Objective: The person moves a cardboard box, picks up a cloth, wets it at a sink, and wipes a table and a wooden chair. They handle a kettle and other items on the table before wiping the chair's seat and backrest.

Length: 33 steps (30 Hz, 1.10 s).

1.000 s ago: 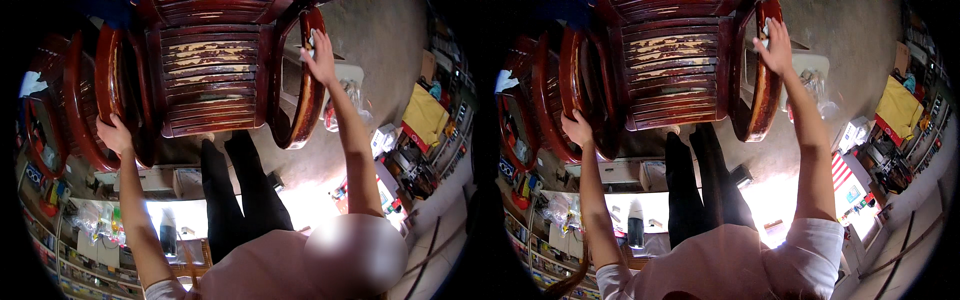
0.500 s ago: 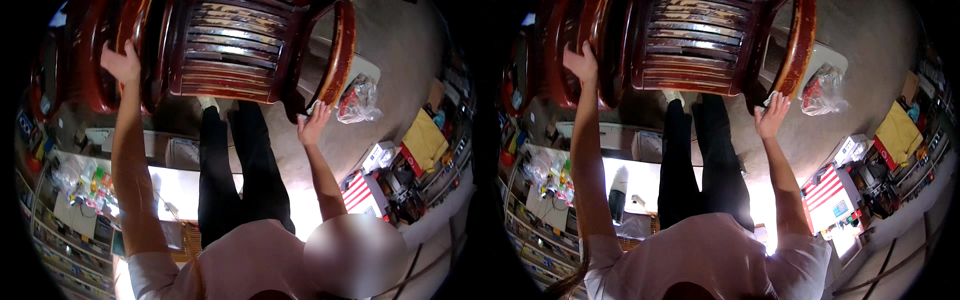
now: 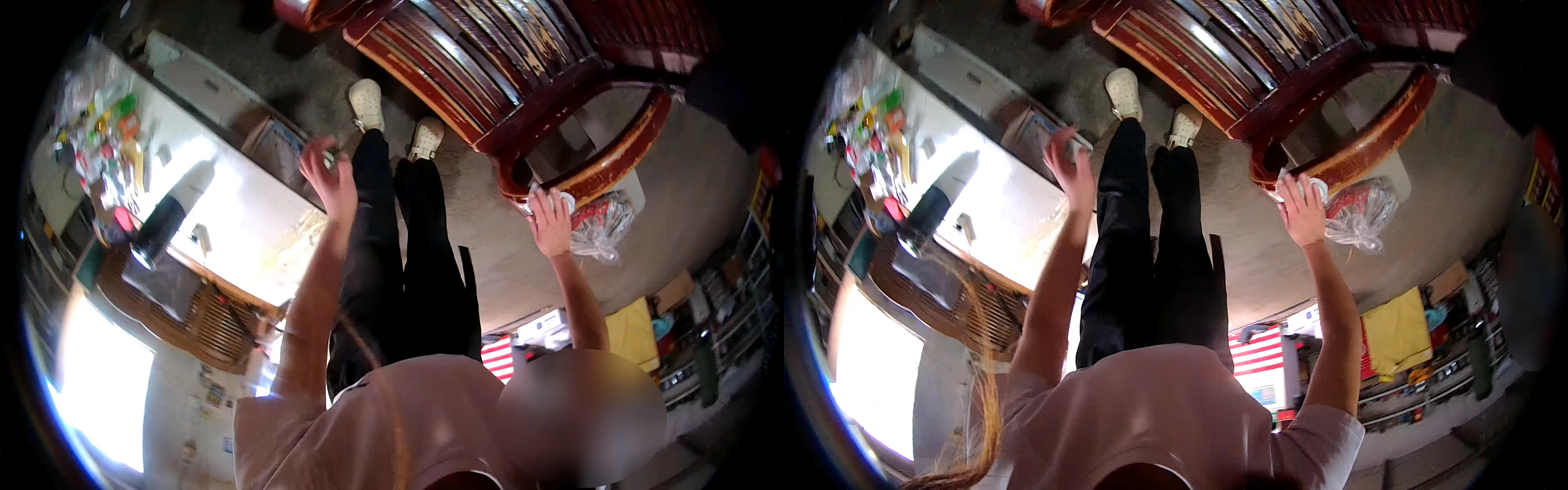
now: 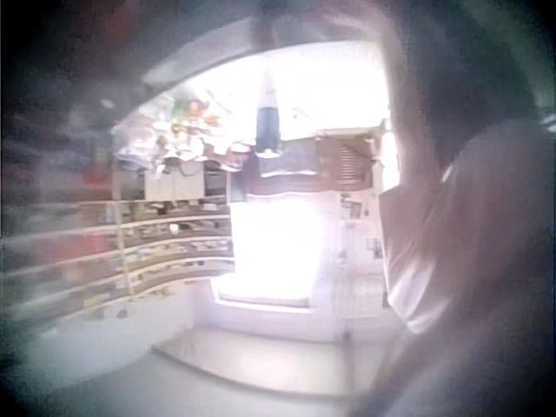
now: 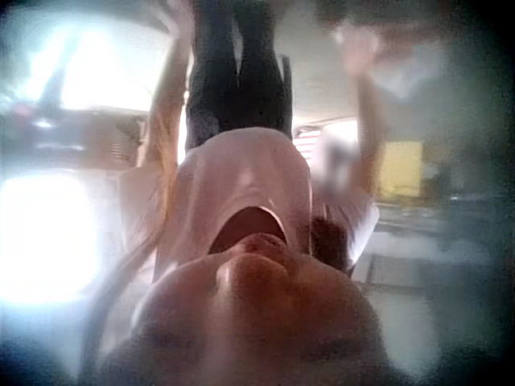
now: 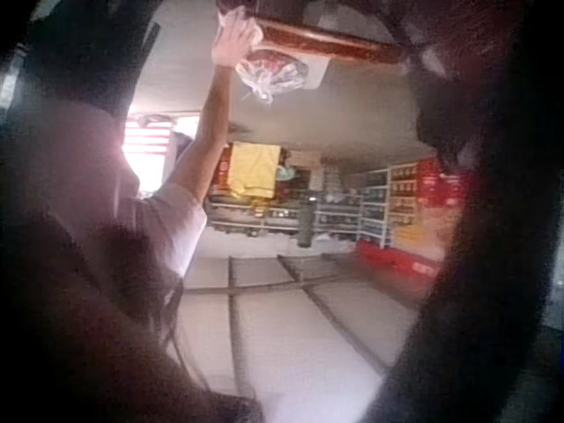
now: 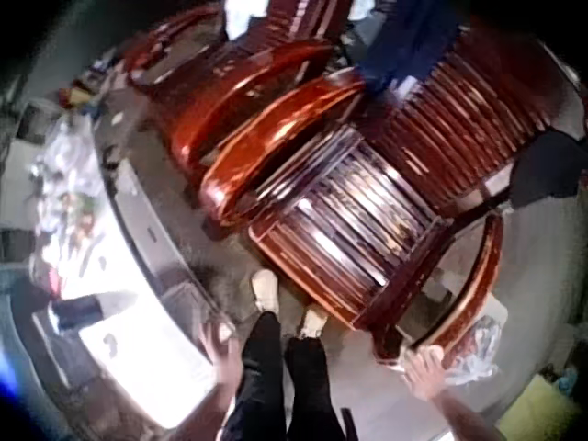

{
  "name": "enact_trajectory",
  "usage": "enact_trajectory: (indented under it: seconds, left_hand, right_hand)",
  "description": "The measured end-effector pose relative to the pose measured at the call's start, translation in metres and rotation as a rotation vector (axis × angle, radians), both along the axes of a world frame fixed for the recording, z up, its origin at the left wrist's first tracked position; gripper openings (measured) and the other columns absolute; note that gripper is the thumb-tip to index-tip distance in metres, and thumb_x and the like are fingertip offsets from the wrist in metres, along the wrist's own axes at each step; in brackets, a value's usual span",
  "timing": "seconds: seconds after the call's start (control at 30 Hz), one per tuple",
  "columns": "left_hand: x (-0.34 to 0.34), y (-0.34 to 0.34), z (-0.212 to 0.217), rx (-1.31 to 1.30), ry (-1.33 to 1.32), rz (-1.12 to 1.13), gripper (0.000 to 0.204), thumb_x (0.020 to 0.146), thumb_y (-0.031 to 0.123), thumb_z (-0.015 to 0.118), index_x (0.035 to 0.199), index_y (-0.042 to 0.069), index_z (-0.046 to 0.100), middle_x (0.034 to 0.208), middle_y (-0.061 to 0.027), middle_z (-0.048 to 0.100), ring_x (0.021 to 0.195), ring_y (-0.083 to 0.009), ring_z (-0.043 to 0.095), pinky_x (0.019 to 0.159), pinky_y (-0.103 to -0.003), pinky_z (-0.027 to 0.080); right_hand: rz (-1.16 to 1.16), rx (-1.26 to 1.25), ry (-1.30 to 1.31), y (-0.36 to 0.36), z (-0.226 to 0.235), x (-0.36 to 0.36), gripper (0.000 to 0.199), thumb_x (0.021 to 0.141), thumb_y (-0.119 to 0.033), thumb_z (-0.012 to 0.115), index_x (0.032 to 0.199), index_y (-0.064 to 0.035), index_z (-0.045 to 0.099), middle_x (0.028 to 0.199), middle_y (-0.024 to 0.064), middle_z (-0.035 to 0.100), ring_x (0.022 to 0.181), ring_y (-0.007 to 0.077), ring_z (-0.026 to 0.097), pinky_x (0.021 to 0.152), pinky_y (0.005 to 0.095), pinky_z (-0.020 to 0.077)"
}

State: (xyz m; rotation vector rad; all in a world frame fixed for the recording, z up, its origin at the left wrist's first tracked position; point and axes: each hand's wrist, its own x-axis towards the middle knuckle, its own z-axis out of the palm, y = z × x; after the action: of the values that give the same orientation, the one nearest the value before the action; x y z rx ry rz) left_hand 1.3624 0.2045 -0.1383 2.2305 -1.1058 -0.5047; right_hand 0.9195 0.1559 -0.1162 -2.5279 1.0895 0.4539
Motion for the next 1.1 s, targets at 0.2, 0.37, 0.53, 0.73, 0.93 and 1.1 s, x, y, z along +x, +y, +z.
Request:
enact_trajectory:
  seconds: [0.2,0.37,0.53,0.73,0.93,1.1]
  left_hand:
    - [-0.041,0.122,0.043,0.177,0.190,0.148,0.029,0.075,0.006,0.059,0.104,0.007,0.060,0.116,-0.0145,0.054,0.117,-0.0325,0.045,0.105,-0.044,0.027]
    - [-0.036,0.163,0.046,0.240,0.297,0.330,0.025,0.076,0.005,0.058,0.100,0.008,0.063,0.119,-0.0135,0.055,0.119,-0.0315,0.044,0.105,-0.042,0.030]
    - [-0.019,0.211,0.045,0.226,0.285,0.473,0.020,0.081,0.008,0.060,0.100,0.009,0.064,0.119,-0.0147,0.054,0.117,-0.0349,0.044,0.102,-0.044,0.033]
    - [-0.010,0.267,0.042,0.255,0.378,0.605,0.019,0.080,0.010,0.061,0.098,0.009,0.066,0.119,-0.0124,0.054,0.116,-0.0323,0.044,0.102,-0.043,0.034]
    - [0.003,0.284,0.043,0.170,0.349,0.646,0.018,0.078,0.009,0.061,0.096,0.009,0.066,0.111,-0.0129,0.058,0.112,-0.0325,0.048,0.099,-0.042,0.036]
    - [0.013,0.268,0.037,0.161,0.476,0.690,0.013,0.079,0.009,0.060,0.090,0.008,0.066,0.104,-0.0113,0.061,0.105,-0.0311,0.050,0.093,-0.039,0.039]
  right_hand:
    - [1.141,-0.138,0.261,0.005,-0.052,-0.007,0.050,0.089,-0.017,0.045,0.139,-0.0121,0.046,0.145,0.0032,0.042,0.135,0.0255,0.036,0.114,0.0414,0.0250]
    - [1.680,-0.178,1.152,0.045,-0.125,0.054,0.040,0.091,-0.021,0.046,0.128,-0.0109,0.058,0.132,0.0051,0.055,0.130,0.0263,0.043,0.110,0.0439,0.0256]
    - [0.963,0.268,1.035,0.037,-0.165,0.082,0.032,0.088,-0.018,0.052,0.114,-0.0175,0.071,0.119,0.0018,0.067,0.116,0.0221,0.056,0.104,0.0458,0.0297]
    - [1.322,0.291,0.729,0.001,-0.099,0.046,0.022,0.083,-0.018,0.055,0.092,-0.0139,0.075,0.103,0.0034,0.070,0.101,0.0241,0.060,0.100,0.0367,0.0374]
    - [0.678,0.476,0.784,-0.042,-0.002,0.066,0.024,0.081,-0.022,0.057,0.090,-0.0065,0.073,0.108,0.0115,0.068,0.108,0.0292,0.059,0.097,0.0379,0.0436]
    - [-0.115,0.643,0.322,-0.083,0.039,0.135,0.028,0.098,-0.023,0.046,0.113,-0.0068,0.063,0.105,0.0150,0.067,0.095,0.0342,0.064,0.082,0.0408,0.0494]
